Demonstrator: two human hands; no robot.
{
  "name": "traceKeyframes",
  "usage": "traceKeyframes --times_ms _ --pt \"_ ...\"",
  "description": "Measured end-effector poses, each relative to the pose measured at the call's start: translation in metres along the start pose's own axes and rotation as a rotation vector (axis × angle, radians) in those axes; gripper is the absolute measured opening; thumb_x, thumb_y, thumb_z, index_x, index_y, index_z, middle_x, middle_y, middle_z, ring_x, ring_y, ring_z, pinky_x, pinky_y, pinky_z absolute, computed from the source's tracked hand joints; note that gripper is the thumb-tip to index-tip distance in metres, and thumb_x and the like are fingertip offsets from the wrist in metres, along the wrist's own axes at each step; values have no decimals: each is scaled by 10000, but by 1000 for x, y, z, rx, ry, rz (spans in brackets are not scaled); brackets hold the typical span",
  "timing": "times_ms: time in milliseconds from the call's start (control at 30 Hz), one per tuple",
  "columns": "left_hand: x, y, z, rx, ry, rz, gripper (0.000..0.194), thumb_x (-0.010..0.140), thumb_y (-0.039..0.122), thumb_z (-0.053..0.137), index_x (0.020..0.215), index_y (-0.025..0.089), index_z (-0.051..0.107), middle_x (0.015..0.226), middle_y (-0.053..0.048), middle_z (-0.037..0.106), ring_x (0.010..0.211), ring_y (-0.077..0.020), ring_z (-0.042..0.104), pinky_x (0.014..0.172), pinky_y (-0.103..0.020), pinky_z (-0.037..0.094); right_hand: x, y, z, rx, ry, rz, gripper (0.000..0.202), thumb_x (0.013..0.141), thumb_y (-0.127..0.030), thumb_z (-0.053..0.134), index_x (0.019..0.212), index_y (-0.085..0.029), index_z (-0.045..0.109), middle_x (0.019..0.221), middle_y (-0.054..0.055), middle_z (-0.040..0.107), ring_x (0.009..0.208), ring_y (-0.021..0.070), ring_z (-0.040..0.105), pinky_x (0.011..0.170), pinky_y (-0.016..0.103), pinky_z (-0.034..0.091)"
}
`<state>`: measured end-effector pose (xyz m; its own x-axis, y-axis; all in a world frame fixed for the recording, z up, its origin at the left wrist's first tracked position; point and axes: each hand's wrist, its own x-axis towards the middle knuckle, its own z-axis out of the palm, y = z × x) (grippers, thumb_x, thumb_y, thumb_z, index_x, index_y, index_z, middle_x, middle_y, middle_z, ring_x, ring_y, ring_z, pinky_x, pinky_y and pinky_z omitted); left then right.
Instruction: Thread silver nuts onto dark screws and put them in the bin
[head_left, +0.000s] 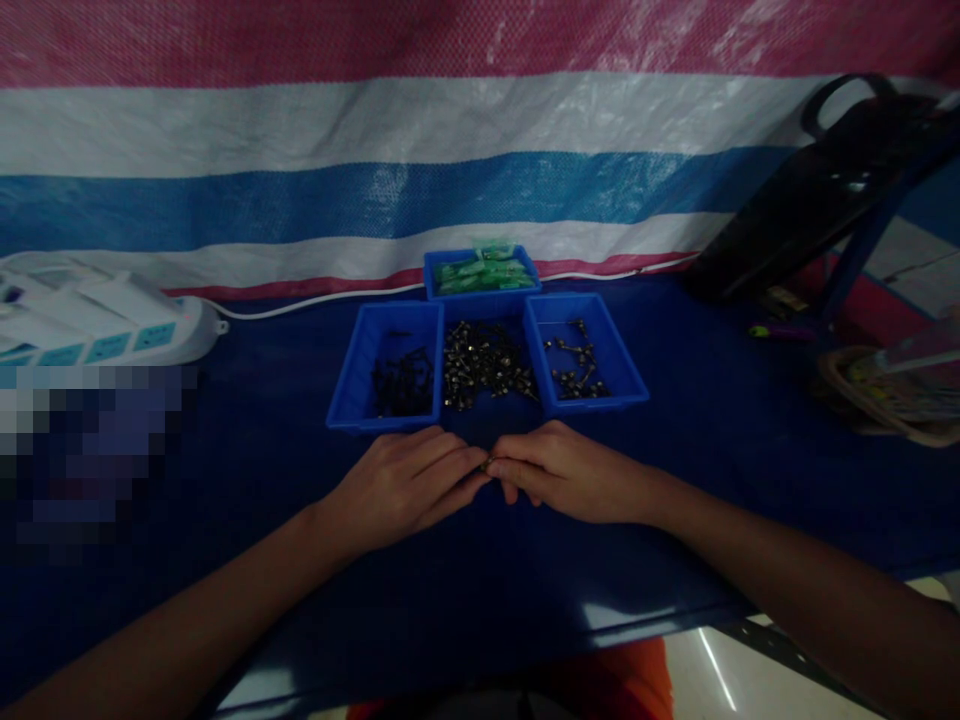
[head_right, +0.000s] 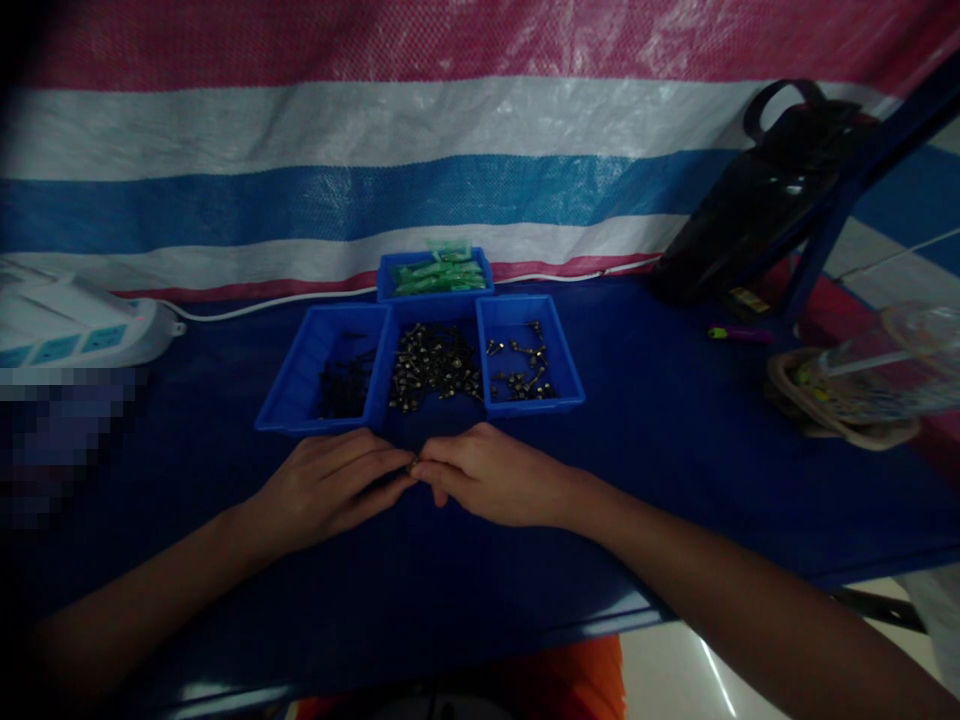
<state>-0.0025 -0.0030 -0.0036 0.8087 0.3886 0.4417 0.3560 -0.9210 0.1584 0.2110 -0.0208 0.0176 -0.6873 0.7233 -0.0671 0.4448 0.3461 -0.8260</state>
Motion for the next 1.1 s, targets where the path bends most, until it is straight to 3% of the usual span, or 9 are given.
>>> traceKeyframes --times_ms 233,400,533,833,1100 --pt "1 0 1 43 -26 0 180 843 197 509 1013 137 512 800 -24 604 677 -109 547 587 -220 455 0 0 -1 -182 160 -7 236 903 -323 413 776 -160 526 654 -31 530 614 74 511 569 199 338" --pt "2 2 5 49 -37 -54 182 856 232 492 1014 147 520 779 -11 603 668 -103 568 583 -205 461 0 3 -2 -240 110 -58 218 896 -237 404 714 -162 496 614 -44 469 562 62 464 545 202 301" --pt "2 2 6 23 -72 -162 197 873 259 461 1029 161 532 764 3 600 616 -83 567 563 -190 455 1 6 -3 -244 102 -52 198 891 -219 408 746 -158 528 657 -27 520 592 70 491 573 202 330" --pt "0 0 7 -59 -57 -79 211 867 235 485 1065 178 531 742 13 580 631 -78 543 565 -186 422 1 8 -3 -264 29 -112 201 899 -231 420 781 -155 563 724 -2 559 676 87 529 642 207 379" --pt "3 1 5 -173 -53 -209 158 855 234 489 980 164 557 691 27 571 589 -60 536 541 -160 413 -3 4 1 -593 62 -65 232 912 -262 361 791 -160 531 714 6 594 637 102 548 600 230 357"
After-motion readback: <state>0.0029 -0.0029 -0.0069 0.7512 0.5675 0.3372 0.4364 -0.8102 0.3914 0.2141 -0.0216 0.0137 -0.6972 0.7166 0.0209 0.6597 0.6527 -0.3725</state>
